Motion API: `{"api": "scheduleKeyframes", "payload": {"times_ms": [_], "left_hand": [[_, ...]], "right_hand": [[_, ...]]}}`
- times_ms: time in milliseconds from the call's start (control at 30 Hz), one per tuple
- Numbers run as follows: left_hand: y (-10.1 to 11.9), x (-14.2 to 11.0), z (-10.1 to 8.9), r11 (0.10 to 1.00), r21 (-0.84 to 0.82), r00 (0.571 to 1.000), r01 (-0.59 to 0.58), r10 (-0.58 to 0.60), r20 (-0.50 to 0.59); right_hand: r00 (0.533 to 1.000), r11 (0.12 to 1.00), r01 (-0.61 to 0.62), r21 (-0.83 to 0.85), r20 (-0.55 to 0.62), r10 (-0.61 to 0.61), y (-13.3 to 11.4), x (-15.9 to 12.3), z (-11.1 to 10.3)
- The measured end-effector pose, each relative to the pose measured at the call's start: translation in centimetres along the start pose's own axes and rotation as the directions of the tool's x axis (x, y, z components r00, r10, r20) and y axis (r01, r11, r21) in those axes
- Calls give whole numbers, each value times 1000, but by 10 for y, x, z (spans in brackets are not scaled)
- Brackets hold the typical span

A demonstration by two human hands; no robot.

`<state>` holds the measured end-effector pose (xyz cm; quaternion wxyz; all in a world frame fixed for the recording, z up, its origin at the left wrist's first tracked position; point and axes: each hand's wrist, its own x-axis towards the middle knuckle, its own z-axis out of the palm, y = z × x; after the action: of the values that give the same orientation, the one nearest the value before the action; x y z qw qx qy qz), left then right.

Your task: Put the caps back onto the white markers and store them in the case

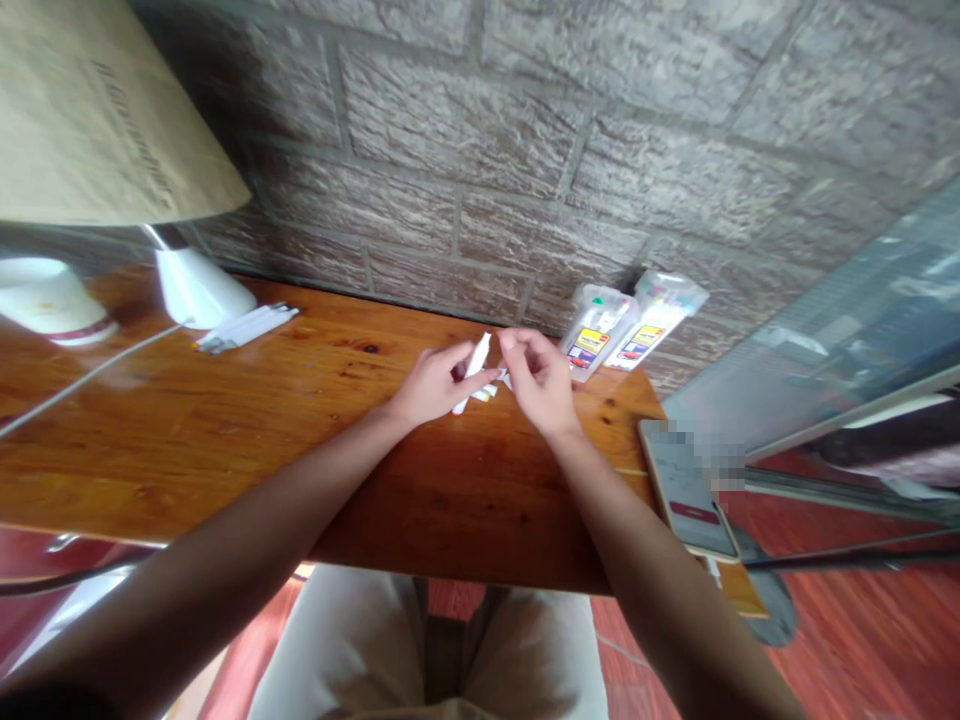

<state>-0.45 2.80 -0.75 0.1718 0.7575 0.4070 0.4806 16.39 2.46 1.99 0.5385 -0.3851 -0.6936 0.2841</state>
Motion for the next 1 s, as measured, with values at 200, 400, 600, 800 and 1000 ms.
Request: {"api": "scheduleKeyframes", "payload": {"times_ms": [200,400,600,800,1000], "left_hand": [[-9,0,2,999,33,998,-32,31,49],[-12,7,-20,987,144,952,-74,27,306],[-12,12,-45,976,217,880,-24,-82,467],[-24,10,-38,986,163,840,-19,-73,537],[-14,6,-22,999,20,889,-45,31,457]], "right_hand": [[983,995,46,-92,180,-29,0,-5,2],[975,976,82,-200,217,-37,4,-2,-2],[963,949,163,-269,253,-94,0,-6,0],[985,942,93,-324,171,-39,6,-5,1],[970,985,-158,-73,172,168,15,-3,3]]}}
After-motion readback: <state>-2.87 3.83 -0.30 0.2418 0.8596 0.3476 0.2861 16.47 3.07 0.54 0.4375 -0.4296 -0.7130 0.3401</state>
